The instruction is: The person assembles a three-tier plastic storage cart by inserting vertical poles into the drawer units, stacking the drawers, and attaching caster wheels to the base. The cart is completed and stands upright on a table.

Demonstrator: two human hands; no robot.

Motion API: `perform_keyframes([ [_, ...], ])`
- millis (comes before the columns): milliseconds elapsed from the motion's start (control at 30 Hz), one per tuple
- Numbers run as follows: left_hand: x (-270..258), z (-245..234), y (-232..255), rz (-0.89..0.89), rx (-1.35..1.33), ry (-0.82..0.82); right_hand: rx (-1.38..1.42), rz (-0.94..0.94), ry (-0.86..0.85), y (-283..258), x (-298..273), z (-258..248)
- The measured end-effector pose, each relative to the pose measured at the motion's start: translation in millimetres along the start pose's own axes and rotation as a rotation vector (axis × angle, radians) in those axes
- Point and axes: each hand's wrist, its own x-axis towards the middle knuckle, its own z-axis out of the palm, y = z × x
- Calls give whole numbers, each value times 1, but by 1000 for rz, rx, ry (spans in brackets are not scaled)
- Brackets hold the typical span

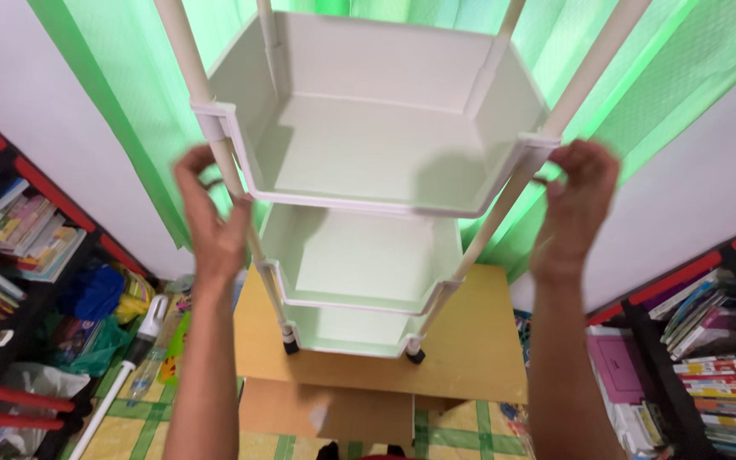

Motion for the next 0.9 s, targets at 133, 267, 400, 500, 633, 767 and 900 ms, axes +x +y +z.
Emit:
perform_keyframes([
  [133,77,-15,57,203,-123,-4,-176,-117,-103,-49,65,27],
  [267,131,-1,88,257,109,68,-139,-58,-97,-62,93,56],
  [400,152,15,85,-3,-149,77,-76,123,-72,-59,95,64],
  [500,150,10,76,93,-129,19,16,130,-99,-55,95,59],
  [633,157,3,67,-15,-276,-52,161,176,-225,-49,105,46],
  [767,155,2,79,-108,-387,-86,242,207,-272,-52,101,45],
  [900,147,5,105,108,45,52,-221,-154,40,-75,90,71],
])
